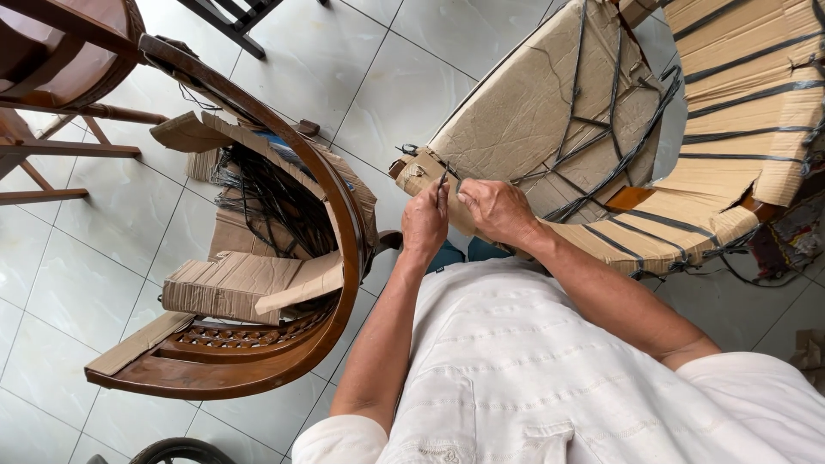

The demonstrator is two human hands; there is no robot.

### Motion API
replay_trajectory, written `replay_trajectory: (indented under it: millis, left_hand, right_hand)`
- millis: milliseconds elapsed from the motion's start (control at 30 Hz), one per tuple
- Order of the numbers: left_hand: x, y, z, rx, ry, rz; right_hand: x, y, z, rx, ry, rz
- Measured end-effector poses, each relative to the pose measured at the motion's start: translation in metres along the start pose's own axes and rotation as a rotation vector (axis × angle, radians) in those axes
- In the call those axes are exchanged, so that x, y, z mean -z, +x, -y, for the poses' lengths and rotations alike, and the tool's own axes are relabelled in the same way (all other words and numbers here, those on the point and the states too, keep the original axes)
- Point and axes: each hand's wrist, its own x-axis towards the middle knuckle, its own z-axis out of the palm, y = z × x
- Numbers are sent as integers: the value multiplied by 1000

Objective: The person prepares wooden chairs for transport by tying protective cardboard strips onto the frame with black twine and securing them by hand.

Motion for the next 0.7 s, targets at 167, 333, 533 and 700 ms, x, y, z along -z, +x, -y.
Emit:
replay_trajectory:
  millis: [167,333,533,700]
  left_hand:
    - [3,3,0,26,4,125]
    - [2,6,-1,38,-64,229]
    - [-8,10,27,27,-93,288]
    - [-3,18,25,119,-96,357]
  right_hand:
    - [-7,5,11,69,-49,-20]
    - [-6,15,15,152,-81,-62]
    - [24,19,35,234,20,-108]
    - [11,38,3,265,183,0]
